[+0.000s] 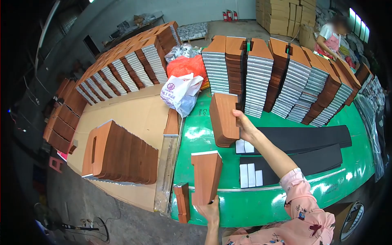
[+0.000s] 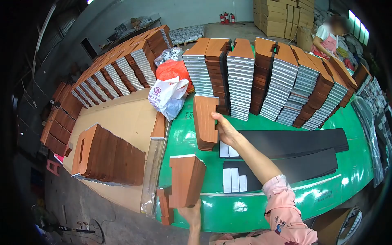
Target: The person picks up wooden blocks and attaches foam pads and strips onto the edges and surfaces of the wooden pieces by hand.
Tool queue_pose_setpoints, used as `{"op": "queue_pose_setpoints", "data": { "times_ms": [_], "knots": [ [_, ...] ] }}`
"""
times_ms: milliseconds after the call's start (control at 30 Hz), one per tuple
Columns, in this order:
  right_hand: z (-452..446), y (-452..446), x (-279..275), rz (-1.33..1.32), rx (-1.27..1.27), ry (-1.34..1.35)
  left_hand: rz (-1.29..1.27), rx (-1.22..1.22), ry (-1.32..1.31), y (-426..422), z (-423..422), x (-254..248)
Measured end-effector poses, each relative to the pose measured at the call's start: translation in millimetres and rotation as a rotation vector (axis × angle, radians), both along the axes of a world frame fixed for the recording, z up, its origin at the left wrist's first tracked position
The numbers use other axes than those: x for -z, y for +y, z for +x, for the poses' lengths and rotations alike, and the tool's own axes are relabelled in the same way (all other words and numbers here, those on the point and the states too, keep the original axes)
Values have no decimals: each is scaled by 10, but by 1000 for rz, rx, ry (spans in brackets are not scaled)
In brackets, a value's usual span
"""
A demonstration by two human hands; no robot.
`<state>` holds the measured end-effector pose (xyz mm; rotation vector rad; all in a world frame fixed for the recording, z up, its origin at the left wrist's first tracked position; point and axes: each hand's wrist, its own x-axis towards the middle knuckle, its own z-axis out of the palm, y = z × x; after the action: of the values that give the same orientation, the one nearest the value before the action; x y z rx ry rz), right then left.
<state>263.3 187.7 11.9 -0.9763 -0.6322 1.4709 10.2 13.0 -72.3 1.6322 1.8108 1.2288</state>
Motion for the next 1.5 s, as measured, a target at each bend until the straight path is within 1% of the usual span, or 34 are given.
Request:
{"op": "queue_pose_setpoints", "data": {
  "times_ms": [33,67,100,133,200,267,367,467,533,600,667,733,800,833,900,933,1000,1033,1067,1133,1267,1333,1400,1433,1500],
  "knots": [
    [-30,117,72,11,-40,64,-33,-9,-47,-16,-31,92],
    [-57,202,142,11,-39,67,-32,-8,-43,-26,-62,169],
    [-107,265,160,-23,-59,69,11,7,34,-31,-86,218],
    [-149,332,190,-57,-79,70,55,22,111,-33,-92,237],
    [-214,513,317,-67,-94,59,58,26,108,-38,-92,220],
    [-304,654,369,-156,-105,50,62,23,107,-42,-104,233],
    [-417,780,325,-194,-102,13,76,51,108,-46,-116,260],
    [-489,840,234,-195,-102,-14,48,52,47,-63,-102,228],
    [-494,964,252,-175,-118,-9,-44,24,-41,-70,-104,275],
    [-499,1125,371,-301,-95,3,-49,27,-56,-78,-114,291],
    [-480,1178,429,-280,-136,34,-48,34,-74,-78,-119,301],
    [-499,1226,472,-255,-184,63,-70,35,-21,-83,-135,318],
    [-546,1235,467,-355,-74,-103,-87,40,11,-85,-148,365],
    [-573,1216,440,-355,-73,-103,-106,47,45,-90,-156,378],
    [-632,1176,387,-421,14,-218,-114,41,13,-96,-154,368],
    [-627,1185,412,-421,11,-220,-122,35,-18,-96,-150,356],
    [-537,1195,468,-245,-70,-147,-105,21,-41,-90,-142,351],
    [-476,1003,179,-174,-228,-160,-88,13,-63,-101,-138,353],
    [-447,1023,246,-177,-223,-166,-90,18,-70,-104,-139,351],
    [-407,1042,351,-315,-79,-260,-70,70,63,-96,-169,335],
    [-427,962,462,-260,-105,-225,-34,57,76,-86,-147,291],
    [-436,885,451,-249,-101,-236,-17,0,-31,-83,-108,273],
    [-366,684,412,-161,-34,-93,-20,13,-2,-72,-108,253],
    [-291,505,286,-134,-48,-109,-76,-22,-125,-81,-101,290],
    [-127,202,123,-70,-54,-206,-38,1,-133,-81,-114,325]
  ]
}}
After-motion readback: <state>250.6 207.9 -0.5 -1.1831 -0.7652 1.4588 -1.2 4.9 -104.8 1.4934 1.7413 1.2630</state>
